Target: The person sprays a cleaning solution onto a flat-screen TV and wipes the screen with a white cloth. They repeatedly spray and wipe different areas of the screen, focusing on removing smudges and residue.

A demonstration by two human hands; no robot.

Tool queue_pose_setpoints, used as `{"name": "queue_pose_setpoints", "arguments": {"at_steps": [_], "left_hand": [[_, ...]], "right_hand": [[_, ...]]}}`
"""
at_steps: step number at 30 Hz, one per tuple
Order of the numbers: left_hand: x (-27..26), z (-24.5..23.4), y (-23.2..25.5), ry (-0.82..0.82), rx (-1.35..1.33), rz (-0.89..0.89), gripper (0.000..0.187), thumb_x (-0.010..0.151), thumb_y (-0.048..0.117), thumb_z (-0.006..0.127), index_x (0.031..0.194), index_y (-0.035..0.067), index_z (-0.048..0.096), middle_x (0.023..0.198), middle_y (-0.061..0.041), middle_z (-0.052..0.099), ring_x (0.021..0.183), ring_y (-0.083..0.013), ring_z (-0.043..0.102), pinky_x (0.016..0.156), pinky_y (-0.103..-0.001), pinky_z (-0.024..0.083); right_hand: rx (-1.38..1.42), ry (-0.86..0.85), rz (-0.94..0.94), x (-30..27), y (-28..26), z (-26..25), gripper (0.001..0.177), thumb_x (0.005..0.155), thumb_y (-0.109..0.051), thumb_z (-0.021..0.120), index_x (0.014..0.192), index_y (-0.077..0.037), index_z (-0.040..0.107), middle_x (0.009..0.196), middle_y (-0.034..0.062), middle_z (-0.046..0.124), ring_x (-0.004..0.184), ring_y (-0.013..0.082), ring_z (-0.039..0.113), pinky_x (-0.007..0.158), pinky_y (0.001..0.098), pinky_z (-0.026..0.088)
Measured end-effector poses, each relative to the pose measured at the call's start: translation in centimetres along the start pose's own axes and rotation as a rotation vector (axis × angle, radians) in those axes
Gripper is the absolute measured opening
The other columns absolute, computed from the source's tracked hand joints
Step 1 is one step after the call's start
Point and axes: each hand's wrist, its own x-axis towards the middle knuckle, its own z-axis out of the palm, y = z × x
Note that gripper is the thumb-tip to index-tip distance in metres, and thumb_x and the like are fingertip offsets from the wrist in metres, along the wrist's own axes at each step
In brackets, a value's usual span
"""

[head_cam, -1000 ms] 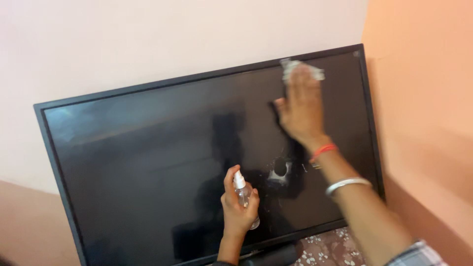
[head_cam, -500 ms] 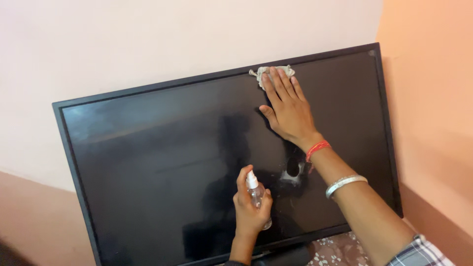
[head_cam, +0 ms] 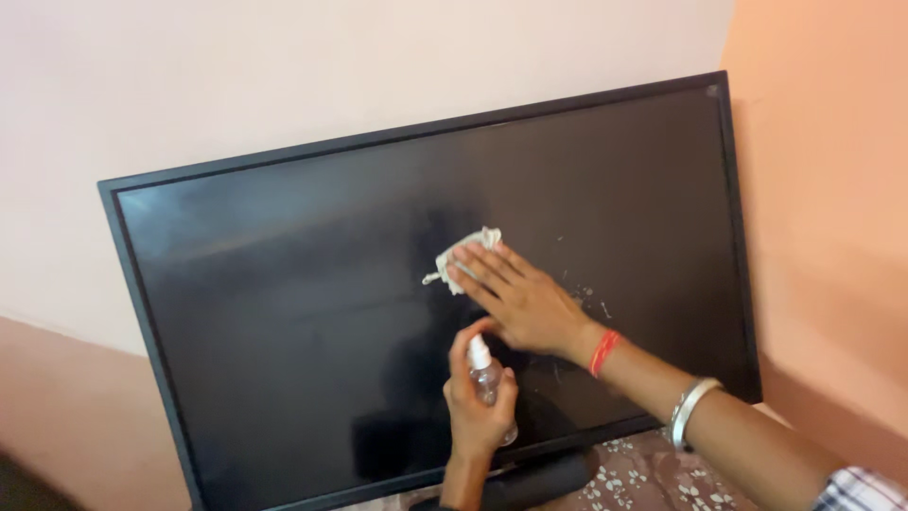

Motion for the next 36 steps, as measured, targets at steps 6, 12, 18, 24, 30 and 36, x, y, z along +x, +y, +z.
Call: {"name": "queue_pose_setpoints", "arguments": {"at_steps": [6,12,18,24,30,36], "left_hand": [[-1.0,-0.1,-0.4,0.117,-0.097,-0.082,0.067,0.084,-0.002,0.067,0.144,0.01,0.041,0.07,-0.005,0.065,0.056,-0.0121,0.066,0.052,-0.027,0.055],[-1.9,-1.1,-1.0,0.103,-0.053,-0.082,0.068,0.082,-0.002,0.067,0.144,0.01,0.042,0.07,-0.005,0.067,0.056,-0.0124,0.067,0.052,-0.028,0.055],[-3.0,-2.0,-1.4,0.073,-0.028,-0.083,0.067,0.082,-0.001,0.066,0.144,0.01,0.041,0.069,-0.004,0.066,0.055,-0.0119,0.066,0.054,-0.027,0.055],[-3.0,-2.0,-1.6,0.032,-0.058,-0.098,0.067,0.082,-0.002,0.064,0.144,0.01,0.04,0.069,-0.003,0.065,0.054,-0.0112,0.065,0.052,-0.027,0.055],[-3.0,-2.3,-1.4,0.027,-0.083,-0.15,0.066,0.085,-0.003,0.066,0.144,0.012,0.042,0.069,-0.003,0.063,0.054,-0.0105,0.063,0.051,-0.027,0.055],[-5.2,-3.2,-1.8,0.078,-0.099,-0.273,0.07,0.082,-0.004,0.067,0.145,0.014,0.042,0.066,-0.003,0.062,0.05,-0.0106,0.061,0.048,-0.027,0.054]], "right_hand": [[-0.002,0.115,0.15,7.2,3.8,-0.6,0.073,0.104,-0.047,0.049,0.16,-0.004,0.031,0.166,0.0191,0.029,0.155,0.034,0.024,0.127,0.0486,0.019],[0.055,0.097,0.141,2.5,-0.6,1.0,0.071,0.1,-0.041,0.057,0.157,-0.005,0.033,0.165,0.0179,0.03,0.155,0.0338,0.025,0.126,0.0498,0.019],[0.18,-0.05,0.079,-5.4,-5.1,1.1,0.079,0.095,-0.048,0.056,0.157,-0.006,0.032,0.163,0.017,0.032,0.152,0.0307,0.026,0.123,0.0494,0.02],[0.04,0.068,0.181,2.1,-0.4,0.3,0.068,0.103,-0.041,0.053,0.159,-0.007,0.033,0.164,0.0161,0.033,0.155,0.0311,0.027,0.126,0.0484,0.022],[0.145,0.028,0.125,-1.3,-2.7,1.1,0.07,0.1,-0.038,0.054,0.157,-0.003,0.032,0.163,0.0195,0.032,0.153,0.0338,0.027,0.124,0.0503,0.021],[0.185,-0.179,0.017,-10.5,-7.1,0.9,0.076,0.093,-0.039,0.056,0.158,-0.007,0.031,0.164,0.0165,0.032,0.152,0.0302,0.028,0.122,0.048,0.02]]}}
